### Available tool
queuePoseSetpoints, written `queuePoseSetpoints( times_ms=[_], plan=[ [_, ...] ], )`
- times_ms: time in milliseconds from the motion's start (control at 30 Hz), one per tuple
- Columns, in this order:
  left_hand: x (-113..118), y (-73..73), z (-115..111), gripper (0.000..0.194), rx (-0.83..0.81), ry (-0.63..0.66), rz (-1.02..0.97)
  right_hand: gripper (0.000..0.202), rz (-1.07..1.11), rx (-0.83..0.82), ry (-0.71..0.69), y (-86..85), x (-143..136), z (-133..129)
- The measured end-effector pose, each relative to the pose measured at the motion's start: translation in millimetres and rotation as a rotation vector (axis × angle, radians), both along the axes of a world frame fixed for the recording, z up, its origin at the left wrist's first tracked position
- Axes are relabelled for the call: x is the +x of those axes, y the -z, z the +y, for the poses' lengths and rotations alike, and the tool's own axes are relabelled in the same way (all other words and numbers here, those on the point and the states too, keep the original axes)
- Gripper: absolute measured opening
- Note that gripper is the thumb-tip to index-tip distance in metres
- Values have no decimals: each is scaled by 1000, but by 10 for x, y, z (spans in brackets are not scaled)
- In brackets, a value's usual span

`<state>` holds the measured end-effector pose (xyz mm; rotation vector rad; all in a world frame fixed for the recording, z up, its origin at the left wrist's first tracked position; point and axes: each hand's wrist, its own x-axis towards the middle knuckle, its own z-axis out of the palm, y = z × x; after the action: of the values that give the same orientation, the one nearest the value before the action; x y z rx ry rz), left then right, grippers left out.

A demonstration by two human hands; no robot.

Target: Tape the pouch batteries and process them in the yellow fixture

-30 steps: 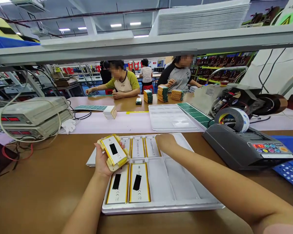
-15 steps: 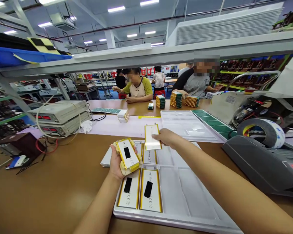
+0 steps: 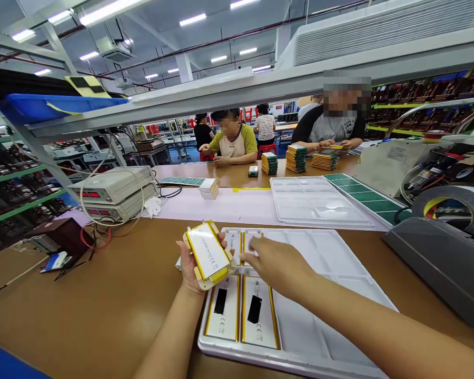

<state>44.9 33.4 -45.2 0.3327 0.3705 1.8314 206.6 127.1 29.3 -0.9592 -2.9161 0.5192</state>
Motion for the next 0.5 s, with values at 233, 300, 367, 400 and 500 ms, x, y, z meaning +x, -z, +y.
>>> queuePoseSetpoints(
  times_ms=[233,300,367,400,500],
  plan=[
    [-162,-159,-68,34,-253,-208,177,28,-83,-232,33,580,753,-83],
    [-264,-267,-79,27,-390,-330,317,29,-57,-260,42,647,846,-123],
    [-387,-378,-68,25,-616,-422,587,28,-36,-279,61,650,895,-141],
    [-451,-426,-53,29,-731,-440,735,27,-18,-278,61,637,906,-143],
    [-618,-505,34,57,-975,-432,1077,25,30,-250,44,585,907,-130]
  ],
)
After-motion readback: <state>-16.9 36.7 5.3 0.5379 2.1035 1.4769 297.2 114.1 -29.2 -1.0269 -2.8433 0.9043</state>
